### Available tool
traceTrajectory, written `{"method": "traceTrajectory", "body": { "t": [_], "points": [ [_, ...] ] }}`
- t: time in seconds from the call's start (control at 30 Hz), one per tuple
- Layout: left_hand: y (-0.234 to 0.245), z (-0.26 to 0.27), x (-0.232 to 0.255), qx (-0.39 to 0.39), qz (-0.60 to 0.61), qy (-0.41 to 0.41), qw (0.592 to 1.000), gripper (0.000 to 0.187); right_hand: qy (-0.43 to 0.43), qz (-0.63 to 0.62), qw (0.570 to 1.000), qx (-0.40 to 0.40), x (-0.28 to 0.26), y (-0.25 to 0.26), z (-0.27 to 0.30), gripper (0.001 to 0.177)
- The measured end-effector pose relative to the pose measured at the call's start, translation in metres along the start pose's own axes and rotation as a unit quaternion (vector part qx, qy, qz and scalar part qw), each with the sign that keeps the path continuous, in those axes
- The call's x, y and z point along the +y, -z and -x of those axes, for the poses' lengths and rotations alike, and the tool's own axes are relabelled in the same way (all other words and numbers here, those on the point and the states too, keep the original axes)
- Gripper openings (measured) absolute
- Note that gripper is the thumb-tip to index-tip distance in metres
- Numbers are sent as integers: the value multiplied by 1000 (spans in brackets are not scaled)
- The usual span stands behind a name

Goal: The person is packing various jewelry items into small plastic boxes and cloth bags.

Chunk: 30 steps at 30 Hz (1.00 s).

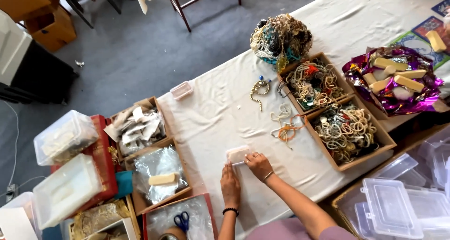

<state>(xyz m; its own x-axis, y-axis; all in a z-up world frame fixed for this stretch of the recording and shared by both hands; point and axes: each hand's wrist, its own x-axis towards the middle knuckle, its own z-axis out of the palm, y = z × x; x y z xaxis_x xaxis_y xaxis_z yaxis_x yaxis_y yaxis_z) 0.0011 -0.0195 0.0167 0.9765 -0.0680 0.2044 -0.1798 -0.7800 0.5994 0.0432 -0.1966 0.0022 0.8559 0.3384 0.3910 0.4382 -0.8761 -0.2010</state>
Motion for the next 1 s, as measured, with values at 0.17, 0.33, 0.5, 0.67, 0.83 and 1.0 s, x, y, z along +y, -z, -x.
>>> {"method": "traceTrajectory", "body": {
  "t": [0.17, 0.33, 0.5, 0.67, 0.83, 1.0],
  "points": [
    [-3, 37, -8, -13, -82, -1, 997, 66, 13, -13, 1000, -2, 8, -8, 0, 16],
    [-9, 41, -17, -25, -118, 2, 993, 59, 33, -37, 998, -27, 14, -2, 1, 15],
    [-29, -11, -32, -11, 0, 255, 967, 46, 49, -46, 996, -64, 20, 12, -15, 12],
    [-17, -54, -7, -17, 98, 341, 935, 70, 43, -92, 990, -94, 33, 26, -20, 18],
    [-30, -70, -11, 44, -48, 135, 989, 91, 34, -100, 989, -108, 50, 21, -15, 61],
    [15, -123, 29, -331, -231, 66, 913, 118, -32, -47, 993, -104, 55, 12, -1, 94]
  ]
}}
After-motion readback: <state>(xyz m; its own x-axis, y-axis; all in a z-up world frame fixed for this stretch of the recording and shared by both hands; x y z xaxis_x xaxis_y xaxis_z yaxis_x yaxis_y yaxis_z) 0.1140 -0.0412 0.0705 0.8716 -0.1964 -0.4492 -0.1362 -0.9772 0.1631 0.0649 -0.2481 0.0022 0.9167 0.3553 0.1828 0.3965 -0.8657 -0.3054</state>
